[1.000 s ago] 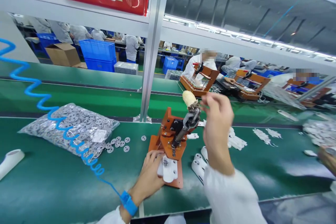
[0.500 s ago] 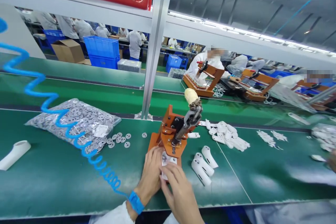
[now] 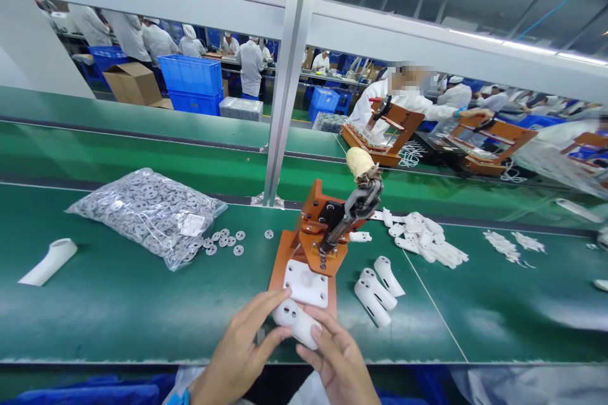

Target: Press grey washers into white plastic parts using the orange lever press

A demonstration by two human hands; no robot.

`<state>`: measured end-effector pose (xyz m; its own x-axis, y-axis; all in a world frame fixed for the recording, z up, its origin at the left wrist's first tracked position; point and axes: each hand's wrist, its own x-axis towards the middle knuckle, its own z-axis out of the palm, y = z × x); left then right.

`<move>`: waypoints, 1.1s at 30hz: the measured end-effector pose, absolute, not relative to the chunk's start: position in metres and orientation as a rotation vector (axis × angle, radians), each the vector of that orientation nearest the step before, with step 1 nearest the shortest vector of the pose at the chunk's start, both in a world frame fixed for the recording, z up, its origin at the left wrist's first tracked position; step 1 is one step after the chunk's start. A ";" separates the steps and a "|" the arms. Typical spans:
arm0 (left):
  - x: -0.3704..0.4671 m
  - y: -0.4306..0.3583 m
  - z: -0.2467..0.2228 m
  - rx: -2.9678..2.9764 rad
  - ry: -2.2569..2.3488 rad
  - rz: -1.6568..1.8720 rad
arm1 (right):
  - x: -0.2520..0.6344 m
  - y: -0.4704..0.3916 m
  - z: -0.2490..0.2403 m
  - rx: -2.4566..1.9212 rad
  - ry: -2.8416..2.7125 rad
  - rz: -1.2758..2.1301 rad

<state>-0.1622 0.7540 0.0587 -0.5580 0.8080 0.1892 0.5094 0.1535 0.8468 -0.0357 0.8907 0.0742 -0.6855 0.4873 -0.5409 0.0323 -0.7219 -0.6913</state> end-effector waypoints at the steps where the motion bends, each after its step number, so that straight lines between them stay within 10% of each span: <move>1: -0.162 0.754 0.059 1.256 2.120 1.386 | -0.035 0.887 0.074 -1.064 -1.040 2.452; 15: -0.157 0.760 0.063 1.197 2.002 1.286 | -0.011 0.896 0.057 -0.646 -2.205 1.257; 33: -0.331 0.535 0.079 -0.153 3.546 0.175 | 0.023 1.010 -0.036 -1.234 -2.224 -0.188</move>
